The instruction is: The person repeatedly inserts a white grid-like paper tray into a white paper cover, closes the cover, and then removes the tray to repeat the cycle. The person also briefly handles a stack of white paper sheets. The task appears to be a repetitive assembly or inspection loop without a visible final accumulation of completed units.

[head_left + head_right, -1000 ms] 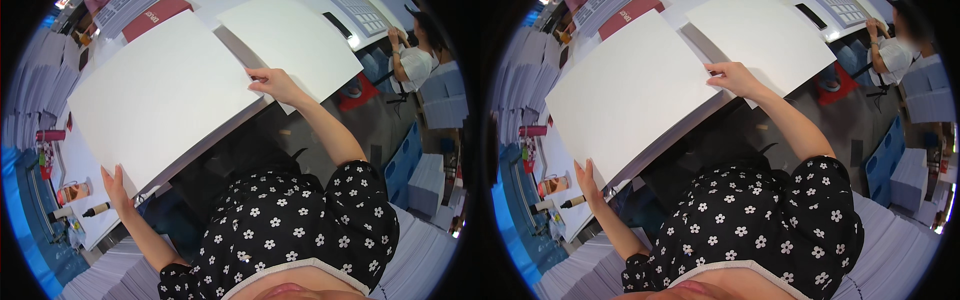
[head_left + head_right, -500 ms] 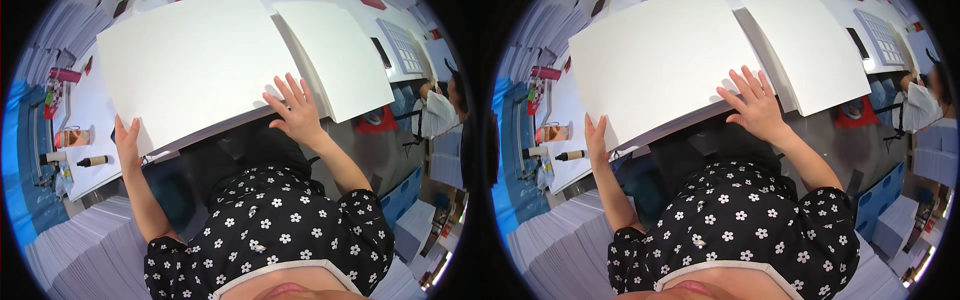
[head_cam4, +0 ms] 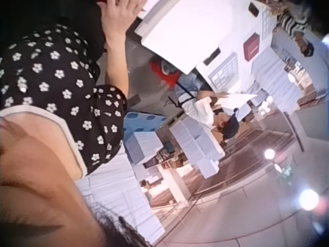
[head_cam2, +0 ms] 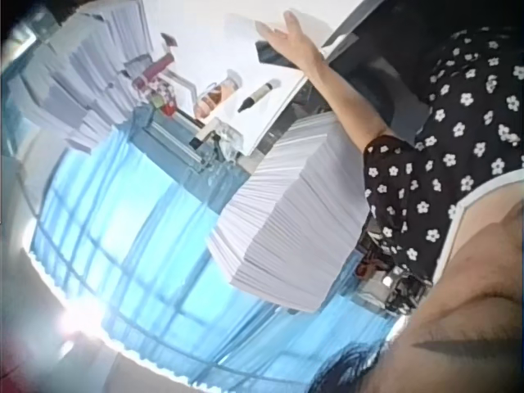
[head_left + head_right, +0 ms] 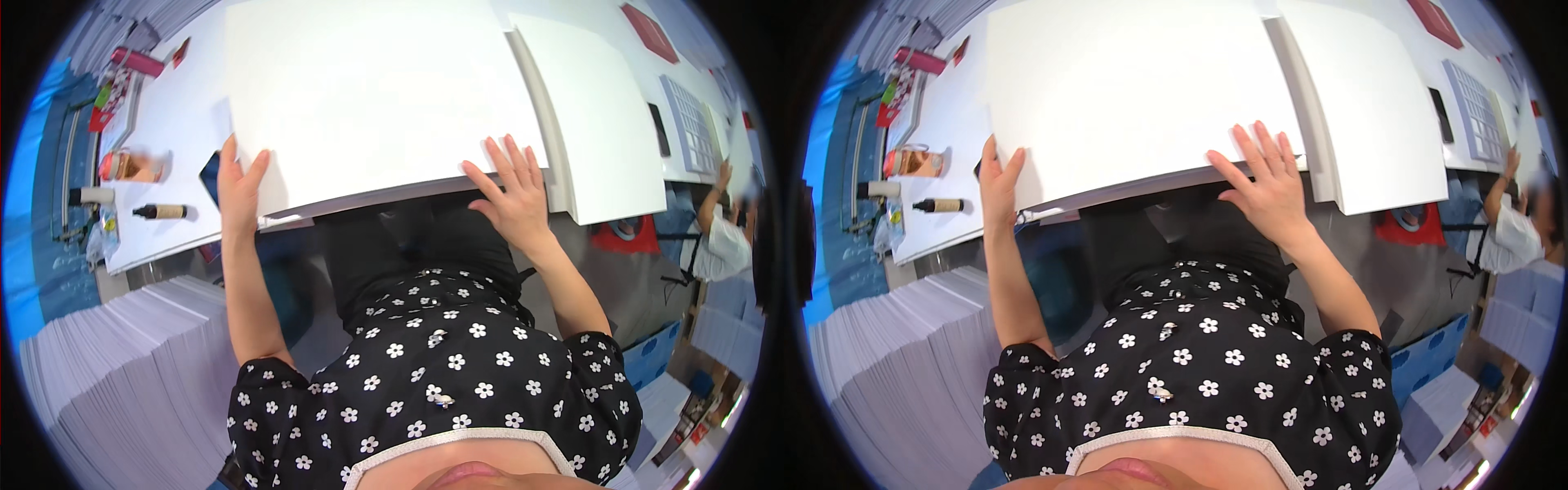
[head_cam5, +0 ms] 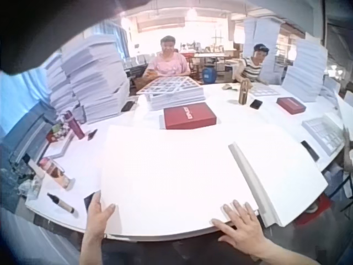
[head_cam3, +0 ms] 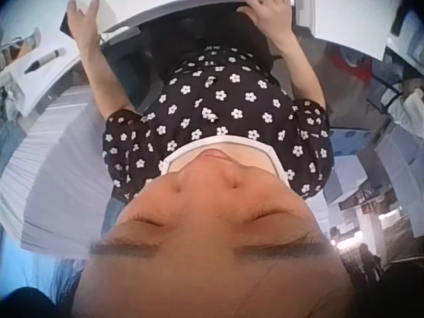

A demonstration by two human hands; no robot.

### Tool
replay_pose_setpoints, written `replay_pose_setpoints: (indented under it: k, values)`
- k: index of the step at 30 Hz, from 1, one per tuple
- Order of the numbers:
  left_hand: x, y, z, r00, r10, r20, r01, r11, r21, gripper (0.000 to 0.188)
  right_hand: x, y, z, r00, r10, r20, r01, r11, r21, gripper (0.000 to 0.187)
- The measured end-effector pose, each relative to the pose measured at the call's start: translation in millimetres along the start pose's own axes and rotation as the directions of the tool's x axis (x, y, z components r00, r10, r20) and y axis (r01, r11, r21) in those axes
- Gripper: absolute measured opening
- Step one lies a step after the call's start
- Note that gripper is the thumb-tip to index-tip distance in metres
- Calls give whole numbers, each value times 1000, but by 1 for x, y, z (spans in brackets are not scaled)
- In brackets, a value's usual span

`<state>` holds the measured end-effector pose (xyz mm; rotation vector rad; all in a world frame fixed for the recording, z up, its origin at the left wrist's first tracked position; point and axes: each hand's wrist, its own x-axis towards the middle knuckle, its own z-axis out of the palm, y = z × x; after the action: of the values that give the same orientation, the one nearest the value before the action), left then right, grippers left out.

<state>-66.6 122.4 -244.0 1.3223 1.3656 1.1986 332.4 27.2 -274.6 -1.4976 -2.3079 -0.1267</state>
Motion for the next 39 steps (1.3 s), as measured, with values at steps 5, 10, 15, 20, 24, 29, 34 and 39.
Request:
replay_pose_setpoints:
  k: [5, 10, 15, 20, 24, 29, 34, 39]
  values:
    - [6, -19, -14, 968, 251, 10, -217, 812, 542, 47, 2, -1, 1, 1000, -13, -9, 12, 1000, -20, 72]
    - [13, -47, -22, 994, 90, 68, -99, 985, 139, 47, 3, -3, 1, 999, -45, -30, 44, 998, -36, 71]
    - [5, -41, -19, 996, -39, 75, 32, 995, 95, 49, 4, -4, 2, 997, -55, -46, 54, 998, -22, 72]
    - [2, -43, -19, 996, -56, 63, 51, 996, 79, 50, 5, -5, 2, 997, -63, -33, 62, 998, -17, 73]
    - [6, -49, -19, 997, 25, 71, -37, 984, 175, 51, 1, -3, 1, 997, -53, -51, 53, 999, -5, 74]
    - [13, -62, -21, 987, 99, 129, -139, 927, 349, 50, 1, 2, -1, 1000, -10, 5, 10, 999, 43, 77]
    - [11, -46, -18, 981, 83, 175, -158, 868, 470, 49, 6, 5, -18, 1000, 5, -22, -3, 996, 92, 78]
    - [14, -40, -19, 976, 47, 214, -152, 849, 505, 50, 13, 19, -21, 997, 72, -30, -64, 973, 220, 73]
